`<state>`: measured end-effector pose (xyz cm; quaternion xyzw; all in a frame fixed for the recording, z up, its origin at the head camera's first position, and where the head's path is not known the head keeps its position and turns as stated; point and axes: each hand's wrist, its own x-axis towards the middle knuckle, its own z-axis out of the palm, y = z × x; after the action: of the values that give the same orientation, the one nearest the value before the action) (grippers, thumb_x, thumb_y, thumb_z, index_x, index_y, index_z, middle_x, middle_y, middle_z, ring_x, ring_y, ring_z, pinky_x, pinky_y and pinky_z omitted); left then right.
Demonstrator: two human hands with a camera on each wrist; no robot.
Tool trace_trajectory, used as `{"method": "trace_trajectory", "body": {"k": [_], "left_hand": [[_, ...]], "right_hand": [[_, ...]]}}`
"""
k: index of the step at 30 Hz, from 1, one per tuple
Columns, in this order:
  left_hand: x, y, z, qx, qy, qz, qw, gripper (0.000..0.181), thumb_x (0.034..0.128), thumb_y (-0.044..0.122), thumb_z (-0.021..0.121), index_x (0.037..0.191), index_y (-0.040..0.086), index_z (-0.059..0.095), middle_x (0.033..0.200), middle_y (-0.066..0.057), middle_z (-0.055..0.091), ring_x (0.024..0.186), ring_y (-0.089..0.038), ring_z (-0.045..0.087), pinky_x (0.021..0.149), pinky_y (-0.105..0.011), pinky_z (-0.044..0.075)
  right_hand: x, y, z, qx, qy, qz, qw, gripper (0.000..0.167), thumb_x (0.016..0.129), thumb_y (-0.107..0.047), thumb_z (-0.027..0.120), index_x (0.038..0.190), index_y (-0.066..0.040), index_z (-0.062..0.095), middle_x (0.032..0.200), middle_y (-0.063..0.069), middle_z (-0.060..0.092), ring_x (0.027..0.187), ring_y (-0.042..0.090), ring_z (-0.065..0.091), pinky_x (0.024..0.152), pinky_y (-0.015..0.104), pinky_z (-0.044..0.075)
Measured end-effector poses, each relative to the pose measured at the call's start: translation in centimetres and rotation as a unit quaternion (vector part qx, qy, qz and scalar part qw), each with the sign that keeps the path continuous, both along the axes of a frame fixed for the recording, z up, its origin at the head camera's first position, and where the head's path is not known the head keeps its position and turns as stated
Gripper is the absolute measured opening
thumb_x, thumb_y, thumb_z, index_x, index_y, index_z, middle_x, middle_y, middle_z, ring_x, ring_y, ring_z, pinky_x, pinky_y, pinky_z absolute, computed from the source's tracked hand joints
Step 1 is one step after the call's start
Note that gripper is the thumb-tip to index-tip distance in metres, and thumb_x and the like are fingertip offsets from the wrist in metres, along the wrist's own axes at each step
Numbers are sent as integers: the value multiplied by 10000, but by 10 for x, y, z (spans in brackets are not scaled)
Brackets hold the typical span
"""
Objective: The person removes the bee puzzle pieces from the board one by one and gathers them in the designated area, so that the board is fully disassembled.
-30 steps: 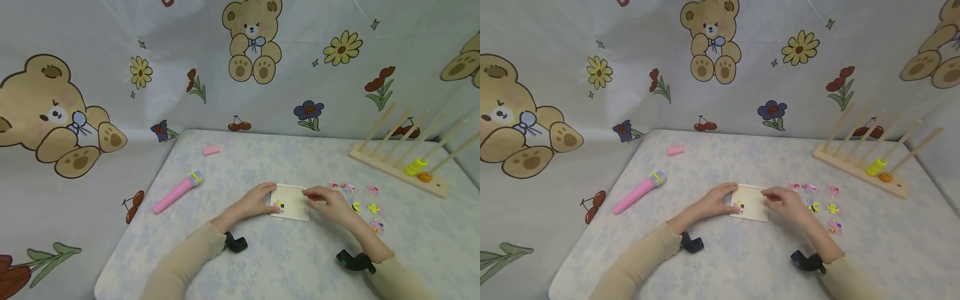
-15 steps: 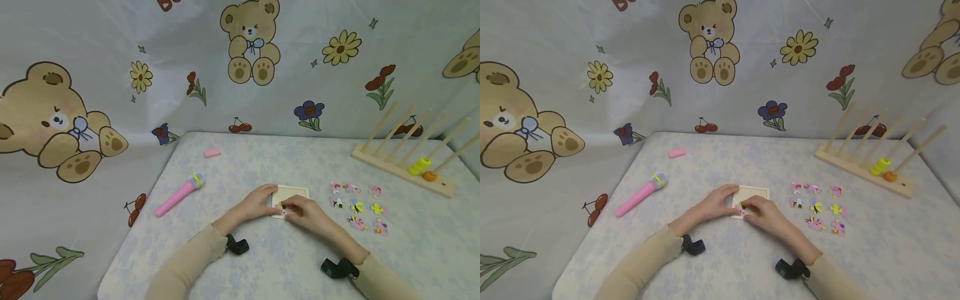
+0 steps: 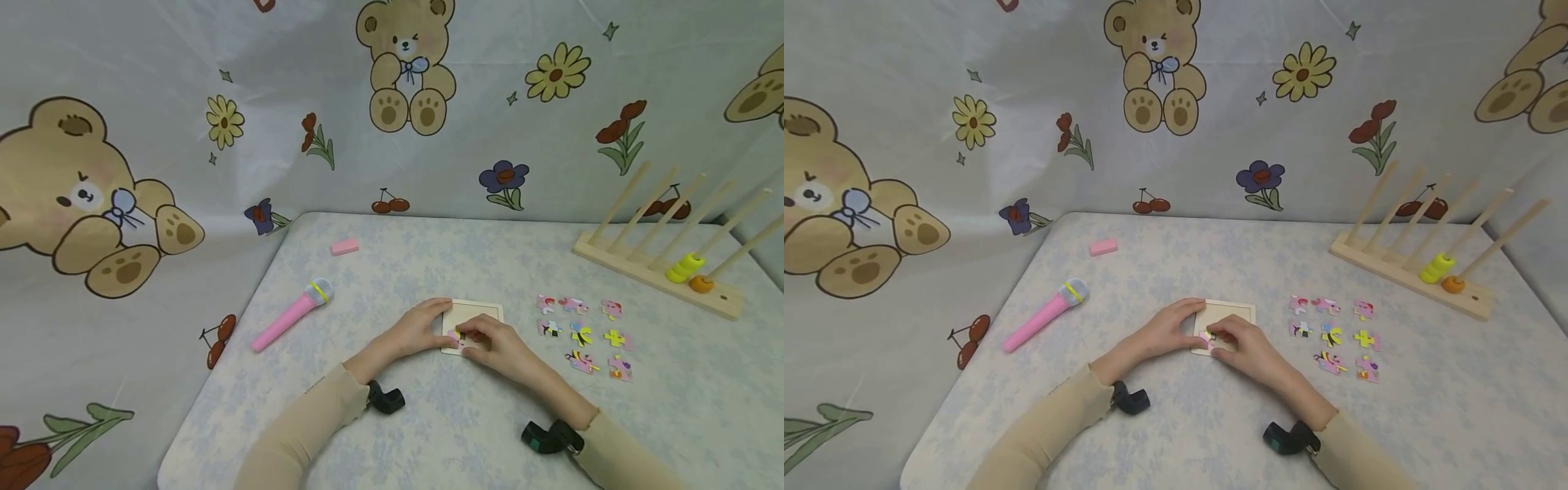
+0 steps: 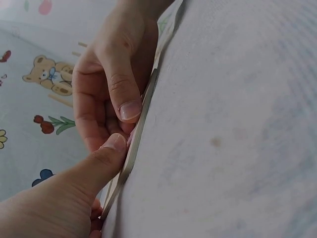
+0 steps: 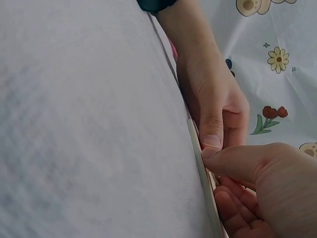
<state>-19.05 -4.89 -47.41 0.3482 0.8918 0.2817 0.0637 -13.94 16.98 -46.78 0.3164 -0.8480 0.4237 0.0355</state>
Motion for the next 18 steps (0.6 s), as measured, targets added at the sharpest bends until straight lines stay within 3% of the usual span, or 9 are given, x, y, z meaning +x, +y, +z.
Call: {"method": "trace_trajectory", "body": {"k": [9, 18], "left_hand": [[-2, -2, 1, 79, 18, -106, 9999, 612, 942, 367, 570, 1431, 43, 395, 1464, -72, 373, 1353, -180, 308, 1084, -308, 261], [-1, -3, 0, 107, 176, -161, 9997, 548, 963, 295, 558, 1418, 27, 409, 1454, -85, 388, 1349, -179, 317, 1084, -293, 258]], "right_hand": [[-2, -1, -1, -125, -249, 31, 9996, 355, 794, -20, 752, 1128, -37, 635, 1058, 47, 607, 904, 187, 610, 799, 338, 510], [-1, -2, -2, -201, -165, 51, 9996, 353, 782, -10, 759, 1113, -29, 638, 1046, 52, 612, 894, 176, 611, 787, 317, 514]]}}
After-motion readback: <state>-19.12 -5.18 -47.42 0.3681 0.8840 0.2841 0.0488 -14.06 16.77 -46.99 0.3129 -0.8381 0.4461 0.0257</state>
